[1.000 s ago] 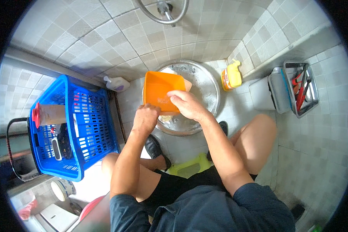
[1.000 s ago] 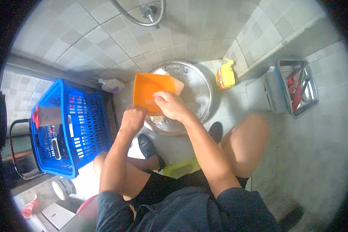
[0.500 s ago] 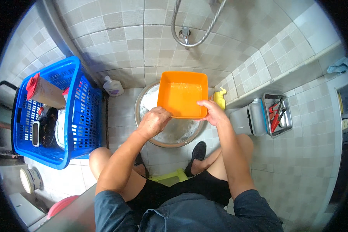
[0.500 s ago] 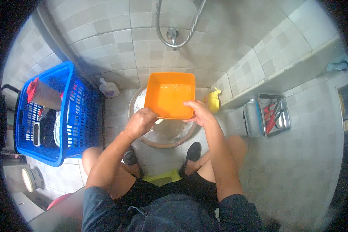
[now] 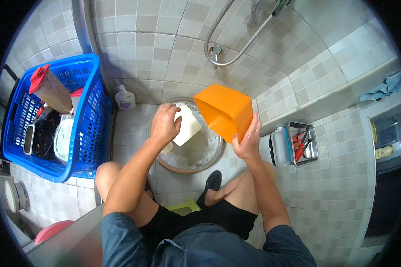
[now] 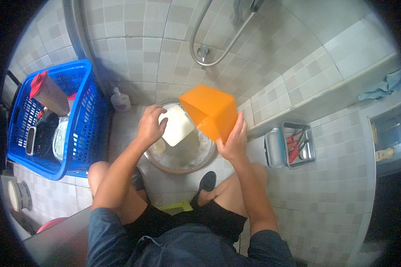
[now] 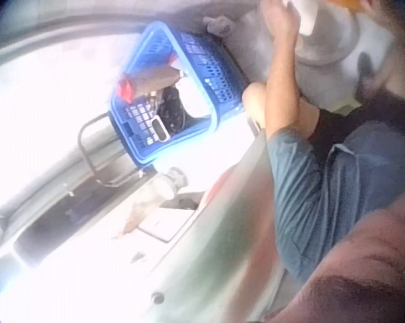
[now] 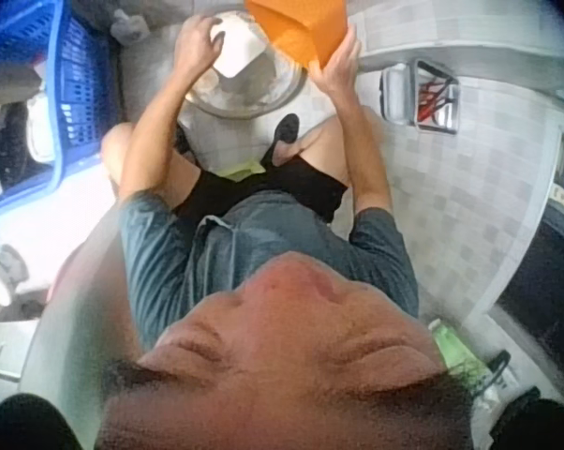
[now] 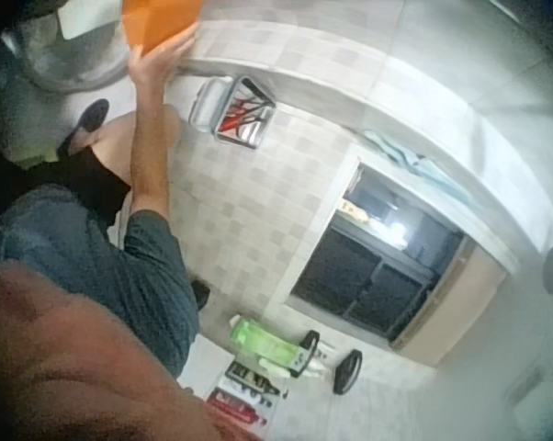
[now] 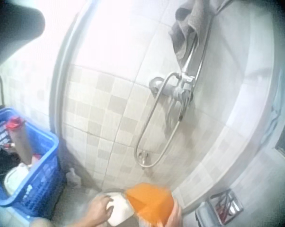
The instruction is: The person washes plastic containers and a white lid by hand in a basin of soapy water while sitting on a stool.
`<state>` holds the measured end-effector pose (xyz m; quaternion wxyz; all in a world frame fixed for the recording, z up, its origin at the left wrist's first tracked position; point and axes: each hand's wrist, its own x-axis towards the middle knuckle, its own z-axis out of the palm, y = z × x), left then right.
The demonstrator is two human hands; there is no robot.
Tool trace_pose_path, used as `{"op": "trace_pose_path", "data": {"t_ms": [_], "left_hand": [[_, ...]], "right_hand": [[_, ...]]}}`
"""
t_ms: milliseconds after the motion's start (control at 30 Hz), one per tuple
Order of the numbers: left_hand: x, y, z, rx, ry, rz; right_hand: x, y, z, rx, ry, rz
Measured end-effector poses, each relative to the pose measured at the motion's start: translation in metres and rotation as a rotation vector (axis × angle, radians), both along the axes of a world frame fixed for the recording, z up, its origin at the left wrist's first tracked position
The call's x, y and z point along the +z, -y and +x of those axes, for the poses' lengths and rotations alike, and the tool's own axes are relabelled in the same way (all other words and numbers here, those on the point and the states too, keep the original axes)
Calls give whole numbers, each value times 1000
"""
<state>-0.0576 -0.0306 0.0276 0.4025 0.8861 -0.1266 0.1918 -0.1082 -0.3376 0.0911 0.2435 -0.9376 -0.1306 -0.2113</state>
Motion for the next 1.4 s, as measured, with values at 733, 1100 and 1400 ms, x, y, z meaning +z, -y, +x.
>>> {"op": "trace_pose_path", "data": {"t_ms": [733, 1100, 1400], "left_hand": [[0, -1, 16, -72, -519, -681], [8, 0, 16, -46, -499, -601], [19, 36, -19, -562, -753, -957]], "right_hand": [[52, -9, -3, 100, 333, -349], [59, -12, 2, 124, 367, -391], [43, -45, -4, -29, 280, -474]]}}
